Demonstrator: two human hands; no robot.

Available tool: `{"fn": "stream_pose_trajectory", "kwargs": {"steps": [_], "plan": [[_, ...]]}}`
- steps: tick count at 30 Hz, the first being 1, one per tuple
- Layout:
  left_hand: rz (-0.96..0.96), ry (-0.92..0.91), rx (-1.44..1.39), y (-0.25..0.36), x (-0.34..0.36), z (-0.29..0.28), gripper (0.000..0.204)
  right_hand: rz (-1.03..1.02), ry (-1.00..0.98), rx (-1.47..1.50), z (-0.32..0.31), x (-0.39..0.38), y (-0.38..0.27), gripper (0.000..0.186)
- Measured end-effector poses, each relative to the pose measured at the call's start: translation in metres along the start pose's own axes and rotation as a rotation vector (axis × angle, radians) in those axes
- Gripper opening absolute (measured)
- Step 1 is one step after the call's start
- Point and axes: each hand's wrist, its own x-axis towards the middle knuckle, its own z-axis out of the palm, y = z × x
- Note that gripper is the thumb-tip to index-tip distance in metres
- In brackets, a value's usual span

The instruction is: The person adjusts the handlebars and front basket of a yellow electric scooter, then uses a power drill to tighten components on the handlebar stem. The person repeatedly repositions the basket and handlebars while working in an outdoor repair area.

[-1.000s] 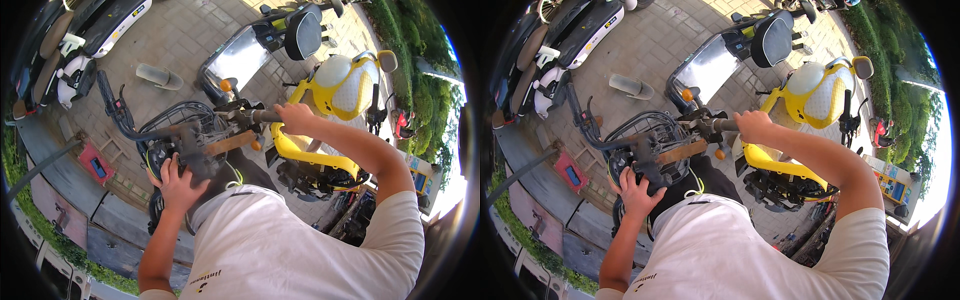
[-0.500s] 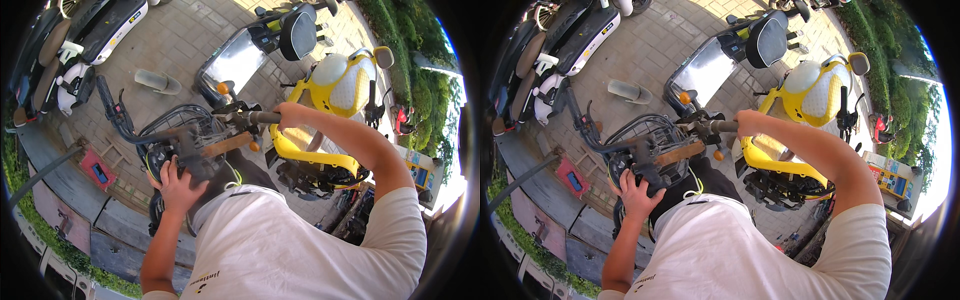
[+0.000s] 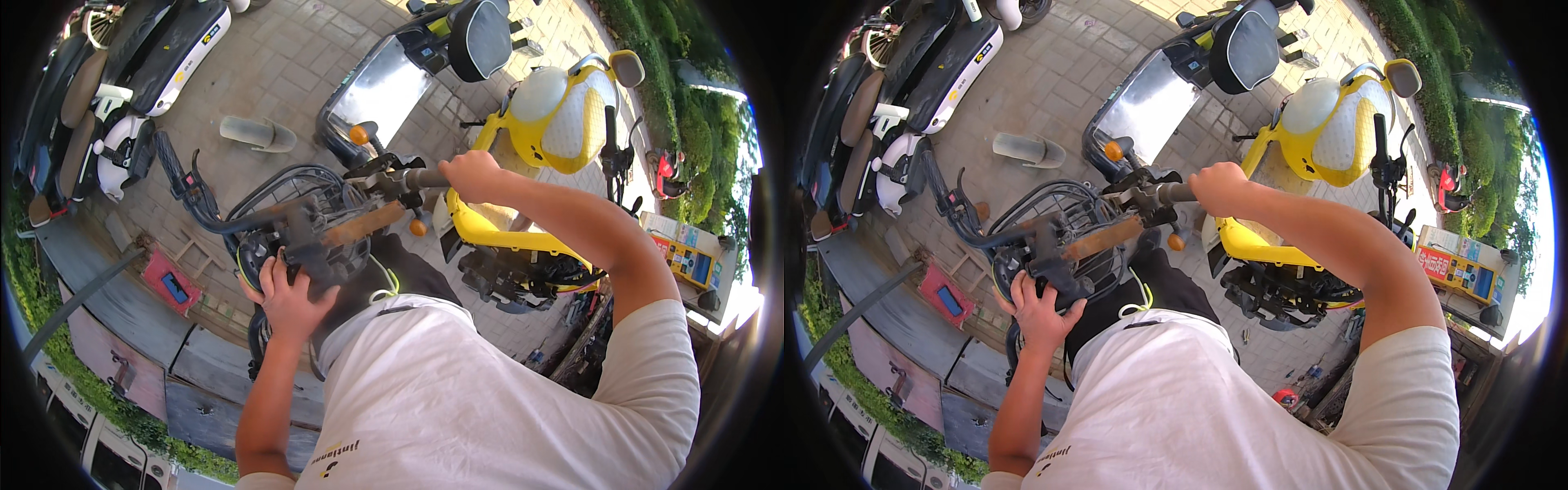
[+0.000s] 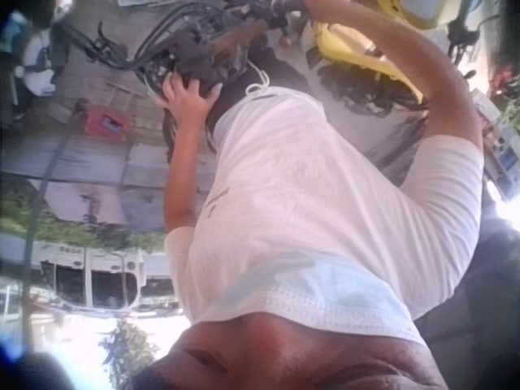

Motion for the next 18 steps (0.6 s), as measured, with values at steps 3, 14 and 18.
{"fn": "stream_pose_trajectory", "kwargs": {"steps": [3,14,18], "plan": [[0.012,0.011,0.003,-0.002,-0.003,0.002,0.054,0.005,0.006,0.022,0.006,0.005,0.003,0.029],[0.030,-0.002,0.023,0.000,-0.007,0.005,0.058,-0.006,0.125,0.558,0.002,-0.024,0.036,0.074],[0.039,0.042,0.022,-0.007,-0.010,0.013,0.057,-0.069,0.344,0.839,0.037,-0.035,0.050,0.068]]}}
